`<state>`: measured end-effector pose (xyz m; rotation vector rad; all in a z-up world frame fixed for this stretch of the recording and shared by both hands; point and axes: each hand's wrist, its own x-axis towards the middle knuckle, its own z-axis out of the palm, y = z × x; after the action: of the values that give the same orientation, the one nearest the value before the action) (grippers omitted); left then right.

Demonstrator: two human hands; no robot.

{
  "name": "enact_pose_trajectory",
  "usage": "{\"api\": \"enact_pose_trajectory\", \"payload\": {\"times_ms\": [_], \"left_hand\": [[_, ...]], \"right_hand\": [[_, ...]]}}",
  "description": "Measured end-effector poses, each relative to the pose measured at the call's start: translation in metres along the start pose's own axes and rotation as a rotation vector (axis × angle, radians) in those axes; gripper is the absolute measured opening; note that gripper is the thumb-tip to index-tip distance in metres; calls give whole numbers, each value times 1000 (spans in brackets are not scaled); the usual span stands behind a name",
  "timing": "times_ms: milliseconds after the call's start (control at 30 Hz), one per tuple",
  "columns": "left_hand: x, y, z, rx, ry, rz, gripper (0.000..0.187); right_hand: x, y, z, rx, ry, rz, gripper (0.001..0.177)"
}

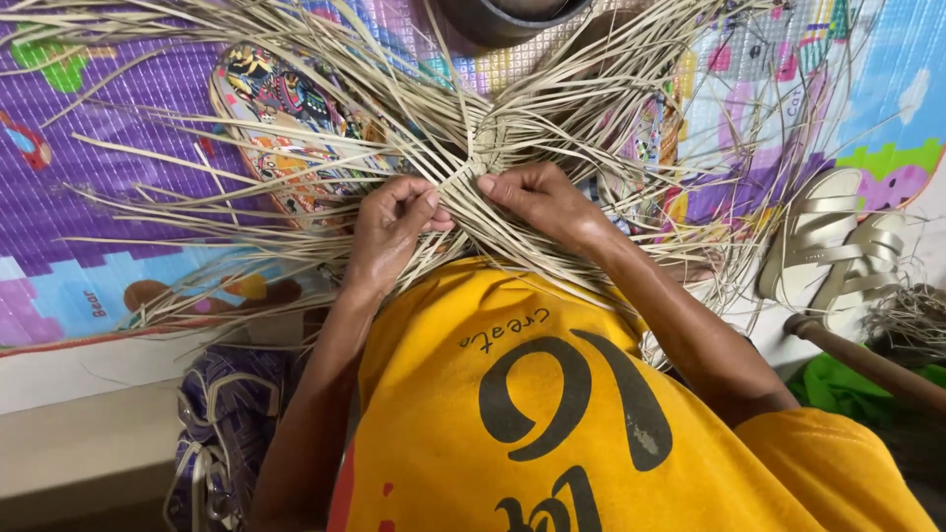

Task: The person is manually weaving dried palm leaves or straw to create a craft item, likely a mat or basket base.

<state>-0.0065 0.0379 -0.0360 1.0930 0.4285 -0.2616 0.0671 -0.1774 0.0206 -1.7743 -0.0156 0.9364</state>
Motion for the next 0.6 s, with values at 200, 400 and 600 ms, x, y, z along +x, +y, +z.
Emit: {"api": "enact_pose_trajectory", "payload": {"times_ms": [200,400,600], "left_hand": [[-1,-2,-1,0,2,-2,20],[-3,4,4,-7,8,-45,22],[-7,2,7,-13,15,-15,20]], "right_hand": [[2,-16,7,125,80,-69,16],[-2,-29,14,149,188,-44,11],[-3,-25,12,193,187,41,16]]}}
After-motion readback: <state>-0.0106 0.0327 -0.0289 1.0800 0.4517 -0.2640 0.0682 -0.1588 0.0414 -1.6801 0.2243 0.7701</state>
